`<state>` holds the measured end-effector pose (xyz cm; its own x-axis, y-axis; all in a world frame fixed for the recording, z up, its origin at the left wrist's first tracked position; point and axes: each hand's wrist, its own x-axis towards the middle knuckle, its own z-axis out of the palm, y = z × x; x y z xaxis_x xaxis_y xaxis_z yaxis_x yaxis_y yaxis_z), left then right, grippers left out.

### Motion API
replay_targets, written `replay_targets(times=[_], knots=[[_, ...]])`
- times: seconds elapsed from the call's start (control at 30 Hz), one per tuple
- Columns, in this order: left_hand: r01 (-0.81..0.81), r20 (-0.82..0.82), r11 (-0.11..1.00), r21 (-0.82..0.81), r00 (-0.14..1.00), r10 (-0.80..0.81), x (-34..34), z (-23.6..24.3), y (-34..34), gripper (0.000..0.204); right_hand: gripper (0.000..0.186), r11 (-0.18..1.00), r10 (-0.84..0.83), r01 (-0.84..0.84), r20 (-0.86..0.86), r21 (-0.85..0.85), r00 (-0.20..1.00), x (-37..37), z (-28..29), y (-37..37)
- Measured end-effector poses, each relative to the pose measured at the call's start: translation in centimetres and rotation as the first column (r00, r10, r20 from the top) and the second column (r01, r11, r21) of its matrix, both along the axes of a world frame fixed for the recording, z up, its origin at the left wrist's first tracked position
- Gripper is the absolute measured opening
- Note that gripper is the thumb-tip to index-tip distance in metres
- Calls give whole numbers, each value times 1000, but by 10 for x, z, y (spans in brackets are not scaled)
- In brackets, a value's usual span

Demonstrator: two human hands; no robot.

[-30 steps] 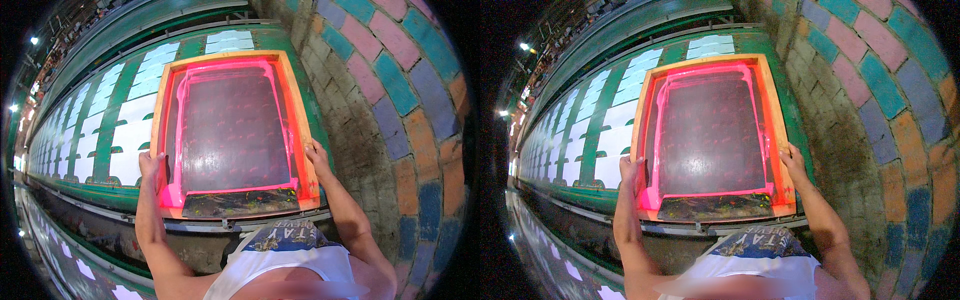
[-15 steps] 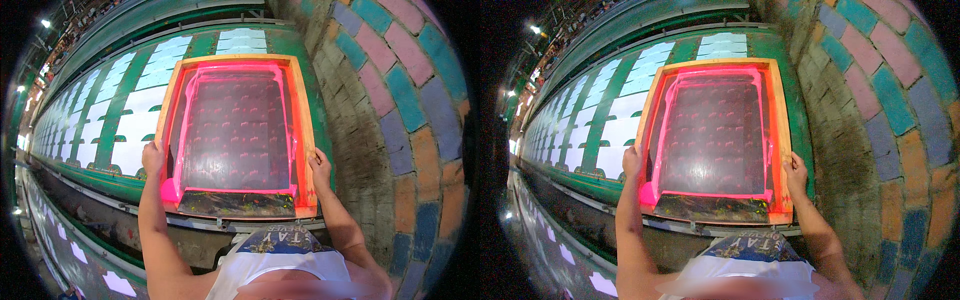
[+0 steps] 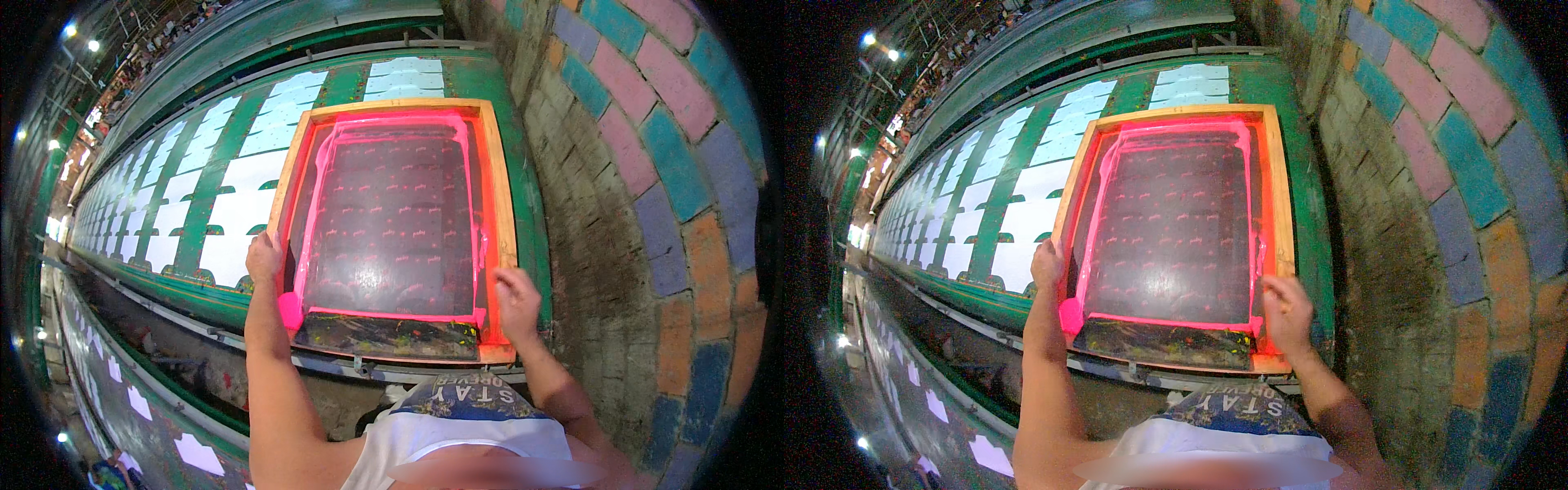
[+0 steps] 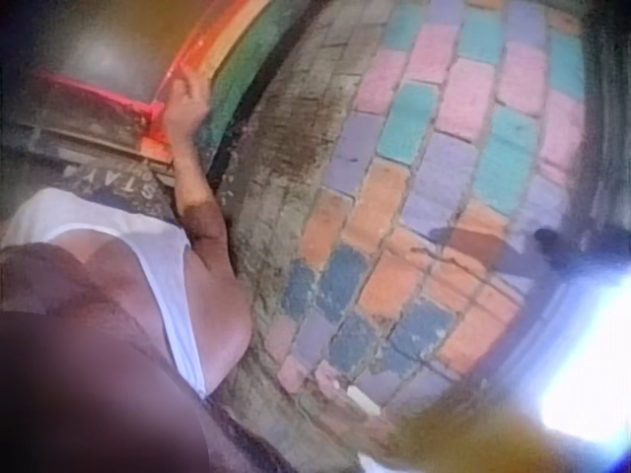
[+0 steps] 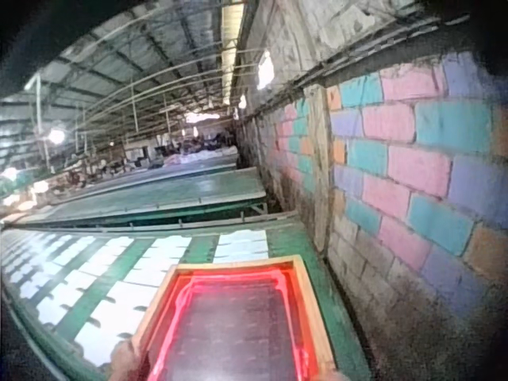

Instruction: The person repeatedly applies pink ink to a screen-printing frame using a squeegee, then lifts the frame to print onto white fabric pieces laid out on a green table. The process is repeated multiple times across the clip.

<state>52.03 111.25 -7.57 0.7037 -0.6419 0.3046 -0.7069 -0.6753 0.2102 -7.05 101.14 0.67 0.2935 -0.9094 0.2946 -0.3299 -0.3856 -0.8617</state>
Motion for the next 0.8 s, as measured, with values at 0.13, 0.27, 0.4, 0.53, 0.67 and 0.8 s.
replay_targets(times=[0.13,0.27,0.4,0.53,0.67,0.8], knots=[[33,-166,993,-110,985,-51,8,-2,6,49,29,845,516,-534,-246,-8,820,39,38,37],[78,-259,972,-223,956,-137,13,-3,15,52,46,660,638,-751,-539,16,549,82,47,75],[83,-358,948,-307,913,-196,13,-5,18,53,51,650,601,-759,-635,34,485,104,37,95],[70,-330,955,-290,929,-169,12,-5,18,53,43,688,475,-725,-737,-29,481,113,29,101],[78,-344,936,-344,917,-203,13,-6,15,50,45,756,320,-633,-749,-167,580,125,31,106],[85,-373,936,-341,902,-218,15,-5,14,48,42,827,245,-531,-730,-186,638,149,34,108]])
